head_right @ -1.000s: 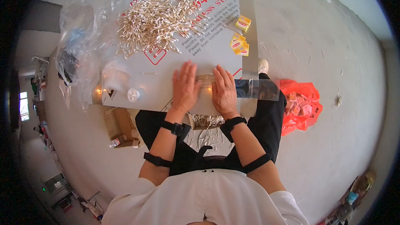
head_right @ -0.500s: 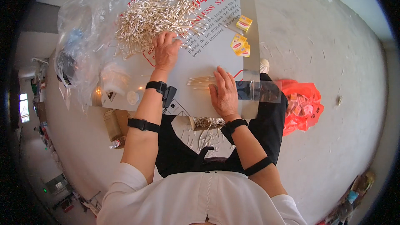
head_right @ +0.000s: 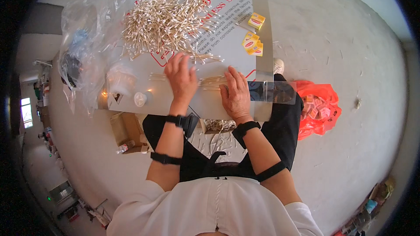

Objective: Organizing and packaging small cotton swabs into clear plastic containers at a workbench.

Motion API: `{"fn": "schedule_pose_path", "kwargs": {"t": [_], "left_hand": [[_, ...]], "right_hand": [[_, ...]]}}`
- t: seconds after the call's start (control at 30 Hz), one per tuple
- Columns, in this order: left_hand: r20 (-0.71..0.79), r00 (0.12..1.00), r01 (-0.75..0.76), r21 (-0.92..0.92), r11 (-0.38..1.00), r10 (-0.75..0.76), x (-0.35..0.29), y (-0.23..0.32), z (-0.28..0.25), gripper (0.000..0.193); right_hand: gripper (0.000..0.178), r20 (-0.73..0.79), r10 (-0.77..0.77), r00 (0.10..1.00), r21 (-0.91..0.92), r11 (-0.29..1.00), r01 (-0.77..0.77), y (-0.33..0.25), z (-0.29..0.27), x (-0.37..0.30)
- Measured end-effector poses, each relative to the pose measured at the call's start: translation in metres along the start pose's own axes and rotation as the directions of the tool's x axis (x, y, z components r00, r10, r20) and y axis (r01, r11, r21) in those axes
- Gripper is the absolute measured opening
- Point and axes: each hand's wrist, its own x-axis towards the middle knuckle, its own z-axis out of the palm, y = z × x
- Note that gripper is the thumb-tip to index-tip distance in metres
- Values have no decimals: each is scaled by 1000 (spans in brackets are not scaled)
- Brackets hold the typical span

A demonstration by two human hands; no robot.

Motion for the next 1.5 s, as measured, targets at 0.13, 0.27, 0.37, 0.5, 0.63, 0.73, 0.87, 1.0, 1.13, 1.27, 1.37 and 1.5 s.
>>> {"fn": "schedule_pose_path", "kwargs": {"t": [0.13, 0.27, 0.37, 0.5, 0.63, 0.73, 0.87, 1.0, 1.13, 1.27, 1.37, 1.5], "left_hand": [[-35, 873, 489, 47, 871, -487, -47, -39, -13, 48], [-32, 916, 401, 62, 914, -399, -39, -66, 0, 49], [-107, 972, 198, -112, 974, -210, -5, -65, 4, 44], [135, 980, 160, -110, 981, -145, 3, -35, -10, 27], [248, 953, 179, 6, 984, -175, -21, -21, -12, 19], [194, 977, 112, -93, 989, -92, -15, -16, -4, 18], [177, 983, 13, -288, 957, 40, 5, 0, 9, 17], [122, 992, 32, -79, 996, -22, 35, 2, 7, 29], [295, 947, -109, -74, 991, 126, 61, -22, 17, 18], [256, 958, -102, -123, 987, 131, 82, -38, 20, 9], [258, 955, -123, -107, 987, 147, 90, -28, 15, 14], [616, 788, 128, -153, 980, -7, 64, 6, 6, 7]], "right_hand": [[44, 8, -1, 1000, 6, 1000, 0, 0, -1, -1], [44, 7, -10, 1000, 11, 1000, 10, -3, 1, 0], [44, 10, -20, 1000, 13, 1000, 20, -6, 2, 1], [44, 3, 2, 1000, 19, 1000, -2, 1, 1, -2], [42, 10, -4, 1000, 35, 999, 4, -2, -2, 0], [41, 20, -3, 1000, 7, 1000, 3, -5, -2, 1], [41, 14, -3, 1000, 3, 1000, 3, -5, 0, 2], [39, 21, -2, 1000, 0, 1000, 2, 1, -4, 0], [40, 12, -11, 1000, 0, 1000, 11, -1, -2, 1], [40, 22, -9, 1000, 16, 1000, 8, -5, 1, 1], [40, 19, -7, 1000, 19, 1000, 7, -5, 0, 1], [40, 11, 9, 1000, 11, 1000, -9, 2, -2, -1]]}}
